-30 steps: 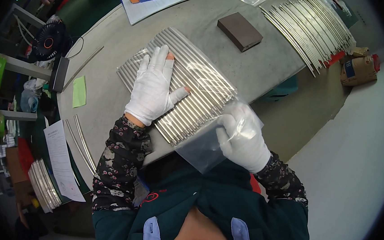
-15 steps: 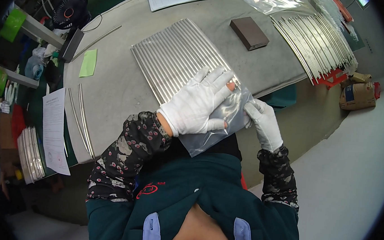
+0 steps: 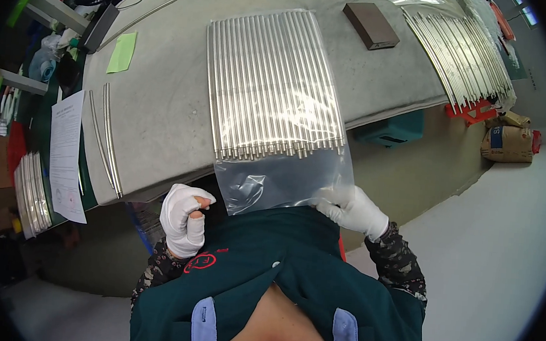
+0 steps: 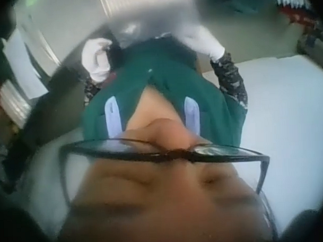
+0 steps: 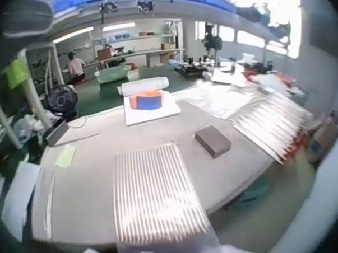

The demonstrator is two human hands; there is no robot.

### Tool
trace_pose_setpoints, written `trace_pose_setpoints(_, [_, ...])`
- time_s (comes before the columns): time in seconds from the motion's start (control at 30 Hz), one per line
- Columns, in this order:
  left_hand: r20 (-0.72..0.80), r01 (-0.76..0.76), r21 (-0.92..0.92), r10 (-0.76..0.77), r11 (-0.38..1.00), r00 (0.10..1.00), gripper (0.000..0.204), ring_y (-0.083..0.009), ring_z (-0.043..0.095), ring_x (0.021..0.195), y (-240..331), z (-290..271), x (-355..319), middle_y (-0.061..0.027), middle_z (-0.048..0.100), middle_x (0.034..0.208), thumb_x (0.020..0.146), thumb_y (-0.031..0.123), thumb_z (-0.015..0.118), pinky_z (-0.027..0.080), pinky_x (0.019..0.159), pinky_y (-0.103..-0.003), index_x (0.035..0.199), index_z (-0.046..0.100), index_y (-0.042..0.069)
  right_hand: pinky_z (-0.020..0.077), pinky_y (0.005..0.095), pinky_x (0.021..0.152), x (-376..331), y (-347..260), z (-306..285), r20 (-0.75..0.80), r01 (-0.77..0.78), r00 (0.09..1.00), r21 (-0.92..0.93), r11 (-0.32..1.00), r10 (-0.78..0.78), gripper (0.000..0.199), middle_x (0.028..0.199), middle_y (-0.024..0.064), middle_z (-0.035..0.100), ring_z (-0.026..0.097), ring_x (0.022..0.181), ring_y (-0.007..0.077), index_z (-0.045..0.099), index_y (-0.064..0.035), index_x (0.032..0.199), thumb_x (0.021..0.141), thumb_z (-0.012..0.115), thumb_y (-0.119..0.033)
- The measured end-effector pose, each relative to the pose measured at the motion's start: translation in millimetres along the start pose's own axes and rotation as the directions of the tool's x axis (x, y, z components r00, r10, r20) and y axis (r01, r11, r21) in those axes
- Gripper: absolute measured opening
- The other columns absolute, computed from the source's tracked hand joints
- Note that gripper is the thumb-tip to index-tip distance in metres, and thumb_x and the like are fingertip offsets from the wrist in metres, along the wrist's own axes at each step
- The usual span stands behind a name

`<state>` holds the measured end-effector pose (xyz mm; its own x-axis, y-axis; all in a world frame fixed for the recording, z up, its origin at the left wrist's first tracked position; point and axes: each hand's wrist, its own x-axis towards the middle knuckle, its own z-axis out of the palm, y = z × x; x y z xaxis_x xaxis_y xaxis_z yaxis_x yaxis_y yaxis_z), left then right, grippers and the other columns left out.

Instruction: Sorting, sanding the ends of, and packaging metal rods into plastic bags at an industrial workbench.

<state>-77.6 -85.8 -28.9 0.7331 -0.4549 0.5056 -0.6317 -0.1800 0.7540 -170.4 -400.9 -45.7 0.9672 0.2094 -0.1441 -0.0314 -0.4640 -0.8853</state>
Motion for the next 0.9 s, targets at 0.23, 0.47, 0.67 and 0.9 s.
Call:
trace_pose_setpoints(0.23, [-0.023, 0.259, -0.209, -0.269, 0.943, 0.963, 0.024, -0.0185, 0.058, 0.066, -13.3, 11.1, -21.0, -0.0122, 0.061, 0.081, 0.101, 0.021, 0.053, 0.047, 0.059, -0.028, 0.090, 0.057, 0.000, 0.0545, 0.0328, 0.073, 54.5, -7.9, -24.7, 0.035, 0.152, 0.988, -0.019, 0.988, -0.152, 0.015, 0.086, 0.0141, 0.071, 0.069, 0.079, 0.0240, 0.072, -0.0014, 0.096, 0.092, 0.064, -0.012])
trace_pose_setpoints(0.47, [0.045, 0.375, -0.187, -0.374, 0.908, 0.926, 0.017, -0.0151, 0.060, 0.066, -31.9, 25.2, -22.3, -0.0102, 0.064, 0.084, 0.098, 0.011, 0.055, 0.048, 0.061, -0.028, 0.089, 0.062, -0.001, 0.0492, 0.0303, 0.097, 74.0, -6.0, 9.0, 0.217, -0.104, 0.976, 0.493, 0.864, -0.007, 0.039, 0.124, 0.0123, 0.063, 0.059, 0.111, 0.0191, 0.058, -0.0014, 0.132, 0.098, 0.058, -0.020])
trace_pose_setpoints(0.67, [0.167, 0.578, -0.432, -0.568, 0.692, 0.806, 0.035, -0.0140, 0.061, 0.074, -36.5, 31.1, -20.1, -0.0093, 0.067, 0.091, 0.104, 0.028, 0.047, 0.049, 0.070, -0.028, 0.099, 0.064, -0.003, 0.0517, 0.0262, 0.088, 92.7, -7.8, 9.1, 0.396, -0.143, 0.891, 0.710, 0.690, -0.223, 0.043, 0.128, 0.0155, 0.060, 0.062, 0.107, 0.0170, 0.053, 0.0039, 0.135, 0.098, 0.059, -0.016])
trace_pose_setpoints(0.9, [0.510, 0.713, -0.627, -0.527, 0.313, 0.680, 0.073, -0.0195, 0.065, 0.094, -27.3, 22.9, 9.0, -0.0143, 0.067, 0.112, 0.099, 0.063, 0.040, 0.049, 0.089, -0.033, 0.122, 0.059, -0.004, 0.0568, 0.0351, 0.087, 55.0, 5.4, -1.6, 0.215, -0.219, 0.975, 0.884, 0.413, 0.058, 0.049, 0.126, 0.0164, 0.061, 0.066, 0.105, 0.0214, 0.050, 0.0012, 0.136, 0.098, 0.057, -0.028])
